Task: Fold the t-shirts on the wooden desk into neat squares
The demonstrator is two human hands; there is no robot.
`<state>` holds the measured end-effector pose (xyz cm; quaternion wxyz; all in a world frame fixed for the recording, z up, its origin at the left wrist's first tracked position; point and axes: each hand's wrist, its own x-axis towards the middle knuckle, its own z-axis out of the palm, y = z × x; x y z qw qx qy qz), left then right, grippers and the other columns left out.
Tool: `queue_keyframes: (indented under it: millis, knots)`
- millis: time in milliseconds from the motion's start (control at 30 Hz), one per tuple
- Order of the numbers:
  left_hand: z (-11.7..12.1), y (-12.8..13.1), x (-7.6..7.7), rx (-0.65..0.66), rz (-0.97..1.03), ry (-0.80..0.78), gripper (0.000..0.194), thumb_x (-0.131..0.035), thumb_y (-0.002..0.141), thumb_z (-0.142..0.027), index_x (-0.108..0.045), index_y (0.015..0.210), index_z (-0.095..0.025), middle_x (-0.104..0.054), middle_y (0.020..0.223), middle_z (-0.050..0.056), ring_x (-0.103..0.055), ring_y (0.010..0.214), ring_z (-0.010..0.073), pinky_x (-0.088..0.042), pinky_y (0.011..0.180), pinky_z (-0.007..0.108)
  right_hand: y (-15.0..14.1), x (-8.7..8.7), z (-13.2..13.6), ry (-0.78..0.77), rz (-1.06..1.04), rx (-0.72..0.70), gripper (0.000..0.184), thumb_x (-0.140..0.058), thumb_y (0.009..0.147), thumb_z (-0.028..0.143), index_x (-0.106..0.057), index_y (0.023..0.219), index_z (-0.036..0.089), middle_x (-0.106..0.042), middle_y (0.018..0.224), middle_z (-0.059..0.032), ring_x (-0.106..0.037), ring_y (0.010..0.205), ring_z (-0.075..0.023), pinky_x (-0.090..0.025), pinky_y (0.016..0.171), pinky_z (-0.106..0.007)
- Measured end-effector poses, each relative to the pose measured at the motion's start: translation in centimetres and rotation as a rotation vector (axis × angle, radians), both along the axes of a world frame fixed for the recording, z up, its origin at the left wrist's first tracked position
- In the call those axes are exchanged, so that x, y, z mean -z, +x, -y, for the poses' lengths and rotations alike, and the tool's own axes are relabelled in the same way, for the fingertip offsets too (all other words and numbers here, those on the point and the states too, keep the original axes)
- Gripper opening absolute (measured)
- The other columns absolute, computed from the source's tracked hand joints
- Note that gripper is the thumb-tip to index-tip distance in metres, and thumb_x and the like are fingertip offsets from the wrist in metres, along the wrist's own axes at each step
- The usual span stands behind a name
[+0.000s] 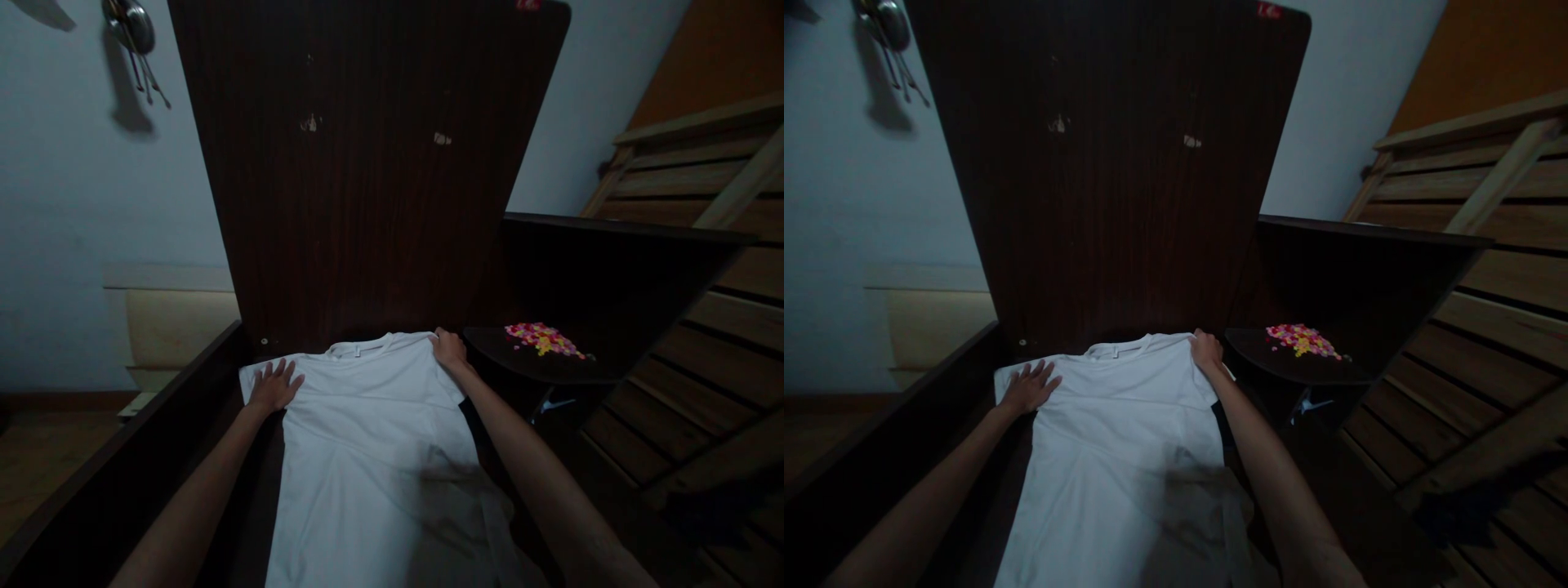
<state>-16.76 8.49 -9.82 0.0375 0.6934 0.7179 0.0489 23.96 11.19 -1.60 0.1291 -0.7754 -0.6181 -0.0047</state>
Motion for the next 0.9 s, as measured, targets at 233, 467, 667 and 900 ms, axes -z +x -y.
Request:
queue_keyframes:
  millis: [233,467,667,900]
  knots:
    - [4.0,1.4,-2.3,0.109,-0.113,0.33,0.047,-0.033,0.094,-0.036,-0.07,0.107,-0.01,-0.068,0.111,0.022,-0.06,0.111,0.0342,-0.044,0.096,0.045,-0.6,-0.2,2.2,0.117,0.2,-0.065,0.027,-0.05,0.094,0.03,-0.064,0.111,0.014,-0.064,0.117,-0.0193,-0.057,0.113,-0.0281,-0.042,0.086,-0.033]
    - [12.2,1.5,-2.0,0.017,0.129,0.183,0.049,-0.033,0.091,-0.05,-0.065,0.071,-0.019,-0.071,0.086,0.015,-0.065,0.088,0.03,-0.047,0.081,0.039,1.7,-0.7,11.0,-0.032,0.01,-0.195,0.039,-0.045,0.095,0.043,-0.066,0.074,0.018,-0.07,0.077,-0.0092,-0.066,0.075,-0.02,-0.033,0.06,-0.026]
    - [14.7,2.3,-1.1,0.116,0.595,0.032,0.039,-0.038,0.084,-0.053,-0.055,0.068,-0.023,-0.067,0.073,0.004,-0.064,0.073,0.0219,-0.047,0.071,0.031,2.7,1.7,18.5,-0.3,-0.106,-0.342,0.041,-0.055,0.088,0.051,-0.061,0.063,0.019,-0.067,0.068,-0.0056,-0.061,0.066,-0.017,-0.031,0.056,-0.025]
    - [16.1,3.2,0.3,0.058,0.439,0.18,0.026,-0.054,0.075,-0.049,-0.052,0.068,-0.024,-0.065,0.08,0.01,-0.062,0.083,0.0288,-0.047,0.08,0.04,2.8,6.2,21.3,-0.23,-0.244,-0.334,0.024,-0.058,0.078,0.038,-0.051,0.062,0.022,-0.06,0.066,-0.0017,-0.054,0.065,-0.0168,-0.033,0.058,-0.026]
